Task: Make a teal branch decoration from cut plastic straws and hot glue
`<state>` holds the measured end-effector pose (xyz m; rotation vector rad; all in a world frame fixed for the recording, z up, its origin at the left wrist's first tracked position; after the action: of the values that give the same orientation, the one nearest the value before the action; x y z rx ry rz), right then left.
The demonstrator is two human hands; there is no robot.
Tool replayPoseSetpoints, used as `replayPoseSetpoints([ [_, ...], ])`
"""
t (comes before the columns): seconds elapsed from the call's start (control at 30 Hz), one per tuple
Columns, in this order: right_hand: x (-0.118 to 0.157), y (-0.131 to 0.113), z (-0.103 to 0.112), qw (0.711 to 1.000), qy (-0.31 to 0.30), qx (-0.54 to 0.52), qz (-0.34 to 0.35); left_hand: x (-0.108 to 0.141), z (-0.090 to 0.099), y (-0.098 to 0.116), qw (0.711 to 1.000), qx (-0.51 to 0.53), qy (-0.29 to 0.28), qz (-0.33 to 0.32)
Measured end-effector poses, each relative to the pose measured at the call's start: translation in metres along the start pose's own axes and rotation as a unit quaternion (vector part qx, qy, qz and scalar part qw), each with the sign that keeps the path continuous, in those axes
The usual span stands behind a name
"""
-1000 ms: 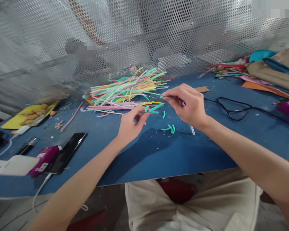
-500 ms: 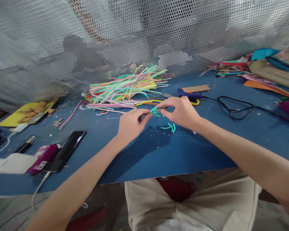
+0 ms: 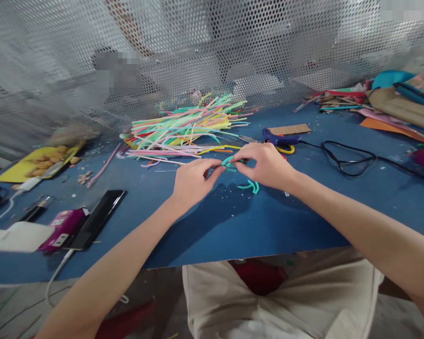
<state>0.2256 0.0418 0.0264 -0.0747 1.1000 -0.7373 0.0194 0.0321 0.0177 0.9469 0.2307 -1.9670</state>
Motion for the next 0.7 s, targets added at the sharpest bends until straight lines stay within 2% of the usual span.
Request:
replayPoseSetpoints([
  [0.23, 0.002, 0.006, -0.004, 0.999, -0.031, -0.009, 0.023, 0.002, -0.002, -0.001, 1.0, -0.005, 0.003, -0.015],
  [0.37, 0.004, 0.006, -0.006, 0.999, -0.029, -0.004, 0.019, 0.002, -0.002, 0.0, 1.0, -0.001, 0.004, -0.021],
  [0.7, 0.007, 0.008, -0.012, 0.999, -0.013, -0.014, -0.026, 0.003, -0.004, -0.001, 1.0, -0.006, -0.002, -0.029],
])
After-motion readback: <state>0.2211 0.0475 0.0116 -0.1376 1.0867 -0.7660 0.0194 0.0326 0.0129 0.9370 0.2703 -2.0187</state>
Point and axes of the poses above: each hand's wrist, its own x-axis away from the middle knuckle, its own z-axis out of the back of the hand, y = z × x, the point moved 3 cm from there along -x, towards the middle knuckle, and after that the axes turned 13 degrees about y, right-handed, at the moved point
